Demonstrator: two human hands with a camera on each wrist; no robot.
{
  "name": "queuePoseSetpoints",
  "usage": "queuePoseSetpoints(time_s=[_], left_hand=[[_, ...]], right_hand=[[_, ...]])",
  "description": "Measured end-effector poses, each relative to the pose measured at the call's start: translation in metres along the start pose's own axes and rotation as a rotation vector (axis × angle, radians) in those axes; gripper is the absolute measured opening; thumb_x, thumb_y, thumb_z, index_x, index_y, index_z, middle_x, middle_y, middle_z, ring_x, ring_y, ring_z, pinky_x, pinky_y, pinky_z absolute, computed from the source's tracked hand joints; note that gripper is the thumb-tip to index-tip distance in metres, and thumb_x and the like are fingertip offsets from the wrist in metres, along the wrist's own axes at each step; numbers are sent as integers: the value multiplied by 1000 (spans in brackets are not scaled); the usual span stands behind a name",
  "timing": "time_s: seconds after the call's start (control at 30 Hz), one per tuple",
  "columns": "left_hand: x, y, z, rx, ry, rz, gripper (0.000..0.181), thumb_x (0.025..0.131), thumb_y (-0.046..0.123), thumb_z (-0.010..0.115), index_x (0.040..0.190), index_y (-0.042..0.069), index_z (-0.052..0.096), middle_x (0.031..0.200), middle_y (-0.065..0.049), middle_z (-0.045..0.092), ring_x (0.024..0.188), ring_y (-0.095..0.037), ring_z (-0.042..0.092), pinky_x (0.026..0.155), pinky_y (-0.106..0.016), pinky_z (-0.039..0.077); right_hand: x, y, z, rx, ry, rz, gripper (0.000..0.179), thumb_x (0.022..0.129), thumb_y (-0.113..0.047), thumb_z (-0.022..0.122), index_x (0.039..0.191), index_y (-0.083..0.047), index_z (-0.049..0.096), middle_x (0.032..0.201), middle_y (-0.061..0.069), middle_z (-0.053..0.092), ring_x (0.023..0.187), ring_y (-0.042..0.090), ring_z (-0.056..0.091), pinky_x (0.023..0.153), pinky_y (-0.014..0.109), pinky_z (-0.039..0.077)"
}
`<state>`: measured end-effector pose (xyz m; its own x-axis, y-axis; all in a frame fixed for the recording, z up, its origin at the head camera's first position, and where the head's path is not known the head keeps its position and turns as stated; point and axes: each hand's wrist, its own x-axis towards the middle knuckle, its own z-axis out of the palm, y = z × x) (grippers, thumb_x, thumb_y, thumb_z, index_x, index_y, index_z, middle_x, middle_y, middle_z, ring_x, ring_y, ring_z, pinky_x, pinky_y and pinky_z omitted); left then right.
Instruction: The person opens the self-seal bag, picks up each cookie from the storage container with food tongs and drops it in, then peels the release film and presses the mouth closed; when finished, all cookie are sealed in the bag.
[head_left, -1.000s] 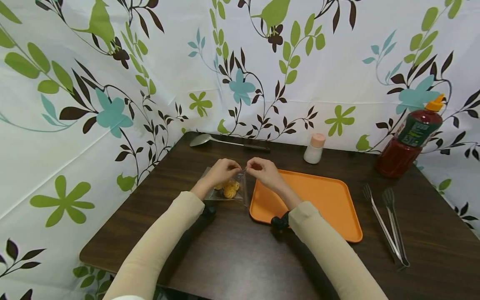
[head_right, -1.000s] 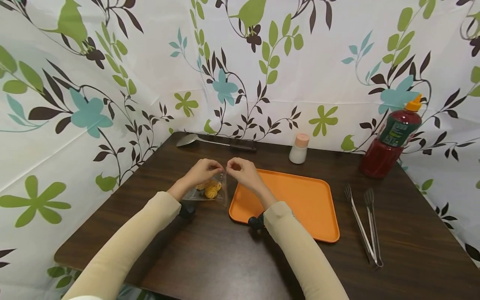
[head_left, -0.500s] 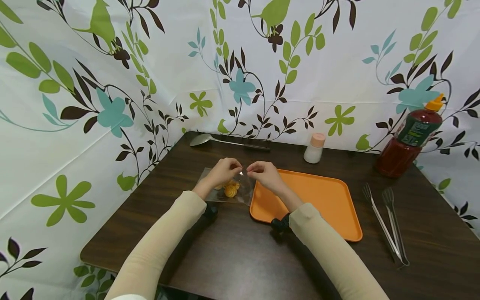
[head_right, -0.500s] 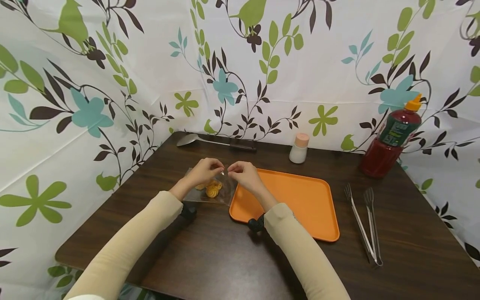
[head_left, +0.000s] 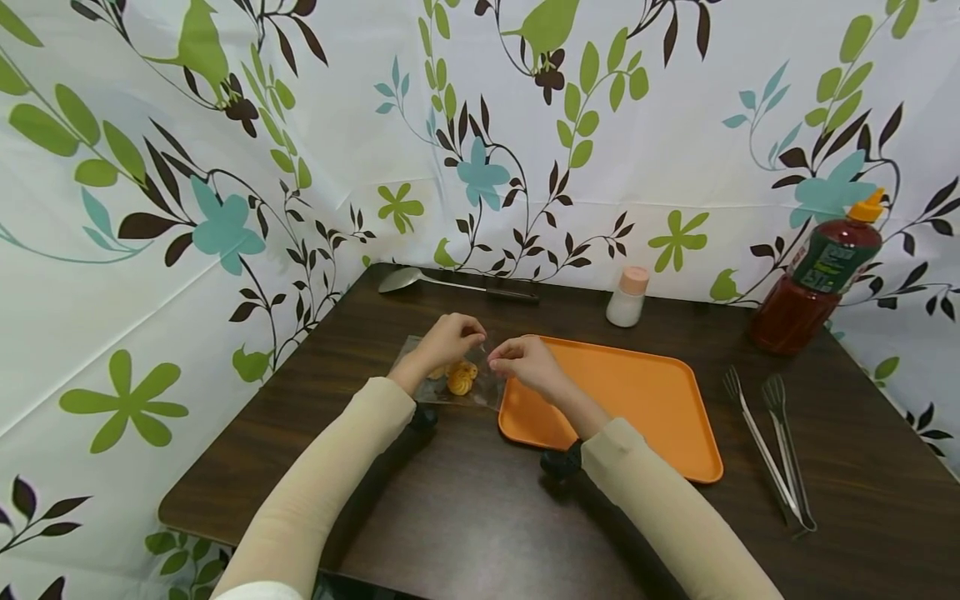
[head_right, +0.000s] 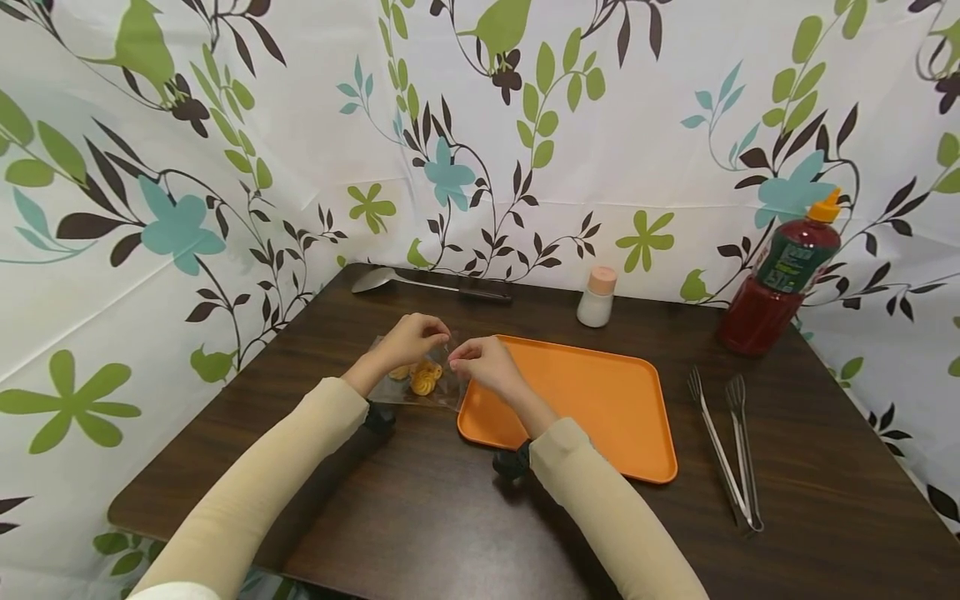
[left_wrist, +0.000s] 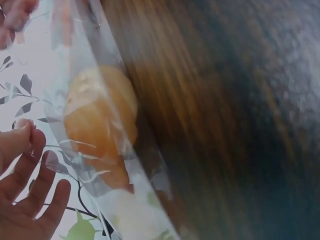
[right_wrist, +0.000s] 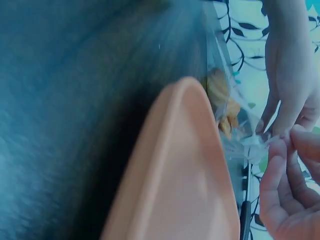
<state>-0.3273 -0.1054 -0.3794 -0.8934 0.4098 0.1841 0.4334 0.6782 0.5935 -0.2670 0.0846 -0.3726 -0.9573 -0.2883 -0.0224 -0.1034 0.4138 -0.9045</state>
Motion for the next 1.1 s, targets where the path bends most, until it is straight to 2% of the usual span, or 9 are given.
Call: queuePoseSetpoints(time_s=[0.2,0.4,0.6,1.1], left_hand=[[0,-1,0,-9,23,-16,17,97,19,62,102,7,73,96,-4,72,83,-16,64,75,-32,53],[-1,0,0,-18,59,17,18,96,17,63,103,4,73,96,-6,72,82,-18,64,75,-34,54],[-1,-1,1,-21,52,12,17,96,19,64,102,7,73,96,-5,73,84,-17,64,77,-33,54],[-1,0,4,-30,43,12,17,97,19,63,102,6,73,96,-5,72,84,-16,65,77,-33,54]], right_hand=[[-14,0,-2,-13,-16,27,19,93,-8,64,105,5,71,89,10,68,80,21,62,76,38,54],[-22,2,-2,12,-24,62,18,93,-8,63,102,6,71,80,10,62,71,19,54,71,34,50],[-30,3,0,36,-70,120,18,95,-8,61,101,6,71,84,8,64,72,17,54,71,32,51],[-57,7,2,72,-153,111,16,94,-9,62,100,4,71,91,8,67,77,17,59,71,31,54]])
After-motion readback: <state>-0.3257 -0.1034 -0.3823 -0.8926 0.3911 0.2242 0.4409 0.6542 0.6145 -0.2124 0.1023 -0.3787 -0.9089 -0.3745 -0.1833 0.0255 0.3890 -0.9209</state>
